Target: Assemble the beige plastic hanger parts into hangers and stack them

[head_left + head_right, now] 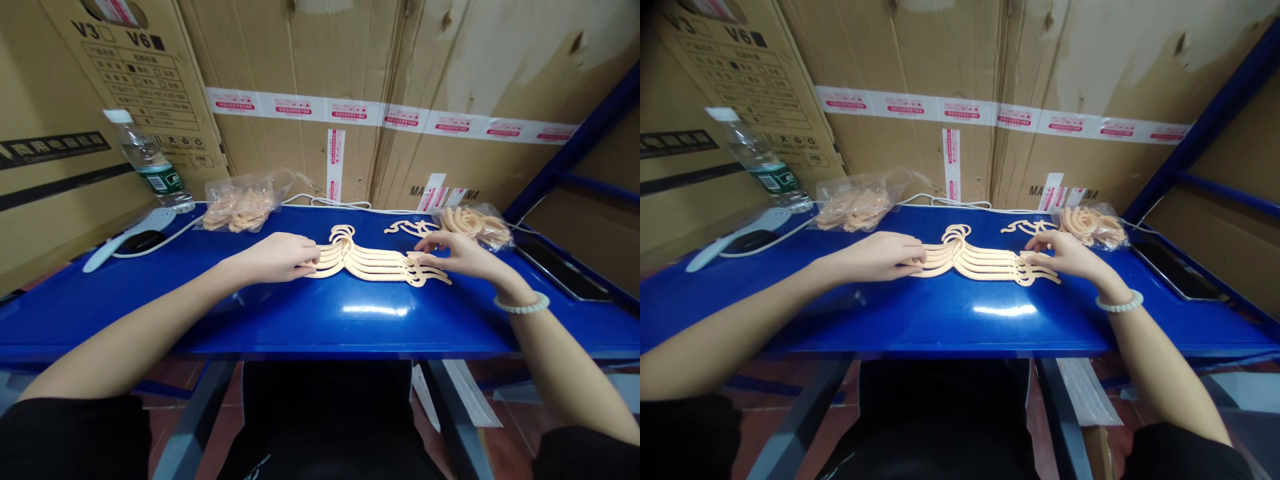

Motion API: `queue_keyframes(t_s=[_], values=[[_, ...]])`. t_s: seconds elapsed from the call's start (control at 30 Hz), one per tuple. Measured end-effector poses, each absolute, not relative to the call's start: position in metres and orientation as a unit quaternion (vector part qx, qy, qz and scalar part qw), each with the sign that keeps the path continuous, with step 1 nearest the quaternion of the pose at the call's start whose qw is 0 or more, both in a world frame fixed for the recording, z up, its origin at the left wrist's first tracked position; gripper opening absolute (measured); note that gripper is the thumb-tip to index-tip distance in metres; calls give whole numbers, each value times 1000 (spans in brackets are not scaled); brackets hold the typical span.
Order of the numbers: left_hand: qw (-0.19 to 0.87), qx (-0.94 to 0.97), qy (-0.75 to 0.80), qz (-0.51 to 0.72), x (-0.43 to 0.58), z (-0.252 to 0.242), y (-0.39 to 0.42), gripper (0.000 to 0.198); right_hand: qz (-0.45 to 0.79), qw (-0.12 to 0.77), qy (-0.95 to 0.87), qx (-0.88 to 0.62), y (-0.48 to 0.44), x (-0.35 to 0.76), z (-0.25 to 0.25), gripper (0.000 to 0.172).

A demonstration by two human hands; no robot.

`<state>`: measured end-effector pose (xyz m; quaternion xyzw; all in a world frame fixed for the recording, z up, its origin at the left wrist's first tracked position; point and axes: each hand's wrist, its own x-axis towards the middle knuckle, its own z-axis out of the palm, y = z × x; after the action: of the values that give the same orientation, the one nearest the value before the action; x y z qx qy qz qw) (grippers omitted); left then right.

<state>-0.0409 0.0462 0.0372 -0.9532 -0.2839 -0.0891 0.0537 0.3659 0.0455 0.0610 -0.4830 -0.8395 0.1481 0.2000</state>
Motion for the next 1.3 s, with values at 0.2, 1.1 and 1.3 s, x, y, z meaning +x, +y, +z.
queue_keyframes(t_s=[0.2, 1.1, 1.3], values=[[110, -899, -415, -90, -15, 10, 17, 60, 51, 184, -888, -418, 19, 324, 27, 75], [-5, -852, -519, -64, -1, -12, 44, 59, -85, -47, -899, -428, 151, 331, 54, 35], [4, -858, -508, -77, -3, -15, 47, 59, -71, -64, -894, -438, 147, 345, 57, 28]])
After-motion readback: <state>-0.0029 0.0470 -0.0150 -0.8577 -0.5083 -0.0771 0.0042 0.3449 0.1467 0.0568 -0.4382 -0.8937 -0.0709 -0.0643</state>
